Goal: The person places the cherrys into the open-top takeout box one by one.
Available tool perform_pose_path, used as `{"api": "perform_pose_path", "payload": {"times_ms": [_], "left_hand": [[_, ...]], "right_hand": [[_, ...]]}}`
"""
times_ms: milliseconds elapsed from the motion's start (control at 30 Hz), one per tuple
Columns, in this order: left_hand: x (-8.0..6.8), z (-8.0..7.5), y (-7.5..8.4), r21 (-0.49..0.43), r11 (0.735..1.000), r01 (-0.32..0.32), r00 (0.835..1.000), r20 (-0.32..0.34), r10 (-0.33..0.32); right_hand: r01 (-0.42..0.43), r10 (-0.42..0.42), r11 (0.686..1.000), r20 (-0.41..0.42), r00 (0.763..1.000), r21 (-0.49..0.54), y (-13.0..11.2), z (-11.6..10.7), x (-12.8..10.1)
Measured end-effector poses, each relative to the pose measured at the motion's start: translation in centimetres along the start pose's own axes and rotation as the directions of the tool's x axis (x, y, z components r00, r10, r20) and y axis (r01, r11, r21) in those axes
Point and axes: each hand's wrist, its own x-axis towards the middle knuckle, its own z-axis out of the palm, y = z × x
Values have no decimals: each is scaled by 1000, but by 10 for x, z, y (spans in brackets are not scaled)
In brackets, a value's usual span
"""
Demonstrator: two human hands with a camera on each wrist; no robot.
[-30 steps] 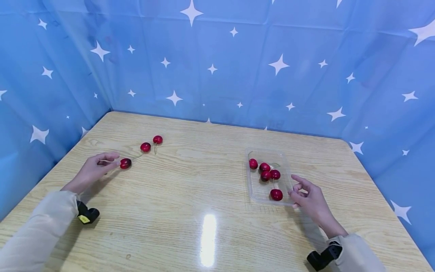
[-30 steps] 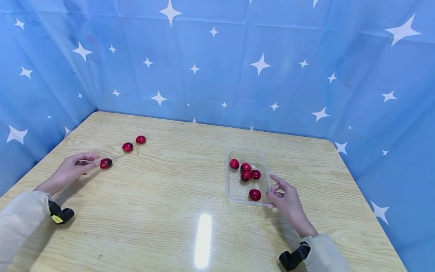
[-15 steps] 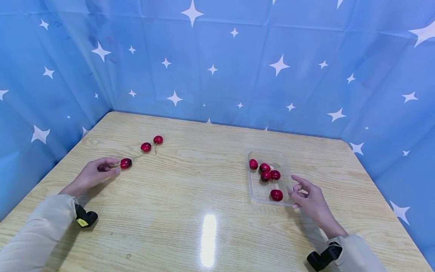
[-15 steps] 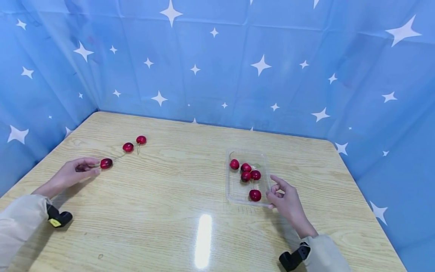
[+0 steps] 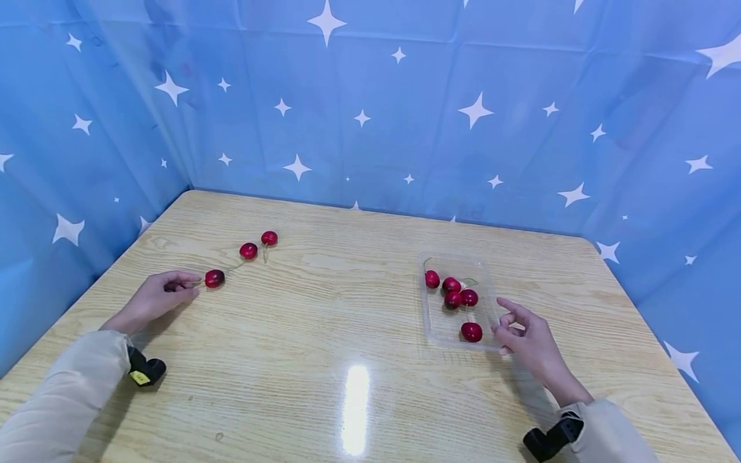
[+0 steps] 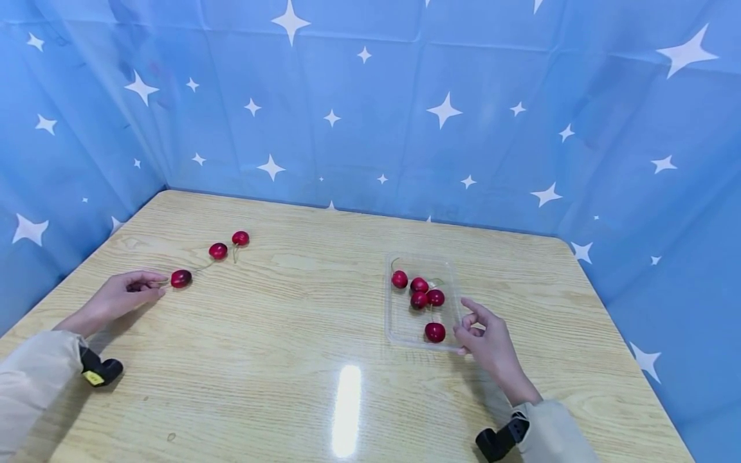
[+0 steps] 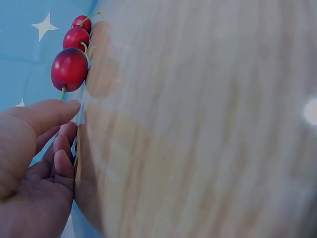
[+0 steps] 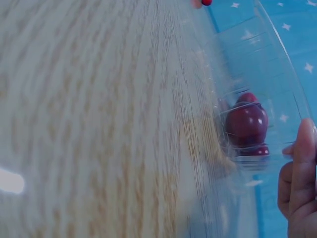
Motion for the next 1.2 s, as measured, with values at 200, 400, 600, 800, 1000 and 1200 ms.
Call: {"api": "perform_pose_path", "payload": {"times_ms": [200,400,600,800,1000,1200], "left_hand": [[-1,-2,1,-7,1000,27,1000,6,-27],[-2,-1,1,-21,999,32,999,-28,-33],[-4,1,3,-77,994,78,995,-56,-82],[-5,0,4,-110,991,73,993,-84,-82],[-2,-5,5,-125,990,71,994,-75,-81],[-1,-9,10,-144,989,9,995,-100,-23]], "right_hand": [[7,-7,1000,-7,1000,0,0,1,0],[6,-6,1000,-9,1000,-11,-1,0,0],[6,-6,1000,-2,1000,-2,-1,0,0],[-4,4,1000,1,1000,1,-1,0,0],[-6,6,1000,-1,1000,-6,-1,0,0],[-4,4,1000,4,1000,-5,-2,0,0]]}}
